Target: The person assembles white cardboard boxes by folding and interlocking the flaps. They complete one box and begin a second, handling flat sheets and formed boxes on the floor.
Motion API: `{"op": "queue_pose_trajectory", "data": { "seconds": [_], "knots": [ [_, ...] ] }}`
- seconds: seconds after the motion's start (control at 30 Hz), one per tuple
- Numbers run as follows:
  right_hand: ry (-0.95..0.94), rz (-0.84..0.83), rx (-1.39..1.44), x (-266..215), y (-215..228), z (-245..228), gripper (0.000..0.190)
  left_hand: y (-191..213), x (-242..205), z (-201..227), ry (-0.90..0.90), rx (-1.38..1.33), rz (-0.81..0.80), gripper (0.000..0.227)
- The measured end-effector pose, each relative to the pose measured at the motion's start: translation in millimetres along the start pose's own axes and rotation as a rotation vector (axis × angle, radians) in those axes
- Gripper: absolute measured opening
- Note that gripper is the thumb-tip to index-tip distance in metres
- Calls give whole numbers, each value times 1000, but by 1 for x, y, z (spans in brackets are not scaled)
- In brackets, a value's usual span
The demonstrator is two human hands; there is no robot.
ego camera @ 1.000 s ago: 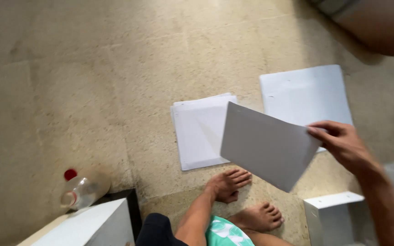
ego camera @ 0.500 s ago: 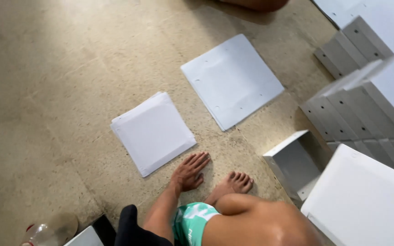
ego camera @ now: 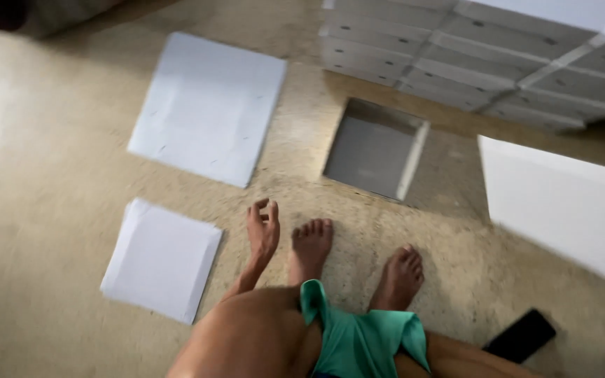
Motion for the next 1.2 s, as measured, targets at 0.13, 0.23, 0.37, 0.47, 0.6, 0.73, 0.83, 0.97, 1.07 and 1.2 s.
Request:
{"op": "queue_pose_trajectory", "data": {
  "seconds": [0.13,0.23,0.37,0.47,0.6,0.73,0.83,0.97,1.07,1.2],
  "knots": [
    [-85,36,-56,-38,-64,13,20,-53,7,83,-86,3,-143,47],
    [363,153,-385,-61,-155,-34,11,-96,27,90,-167,147,-198,56],
    [474,194,-223,-94,-275,-49,3,-112,65,91,-473,312,-132,19],
    [532,243,-235,-100,-302,-75,3,-88,69,117,-598,433,-144,15],
    [540,263,-160,-94,-301,-107,4,-40,97,118,-653,592,-119,9],
    [474,213,-61,-82,-302,-127,4,-17,117,101,-567,683,-174,8],
    [474,142,-13,-76,-299,-136,7,-10,121,86,-594,757,-90,13],
    [227,102,169,-62,-275,-101,28,-6,99,108,-733,655,228,22],
    [16,189,66,-56,-244,-45,27,-33,51,146,-951,348,267,32],
    [-325,269,-69,-58,-230,43,28,-114,-21,163,-849,-50,-303,30]
  ]
}}
Point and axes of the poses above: each hand's wrist, its own x-axis towards the middle knuckle, its own y-axis out of the back of the hand, z = x × y, the point moved 7 cm from there along x, towards the middle knuckle, and after that the axes turned 8 degrees about z, right-handed, at the moved point
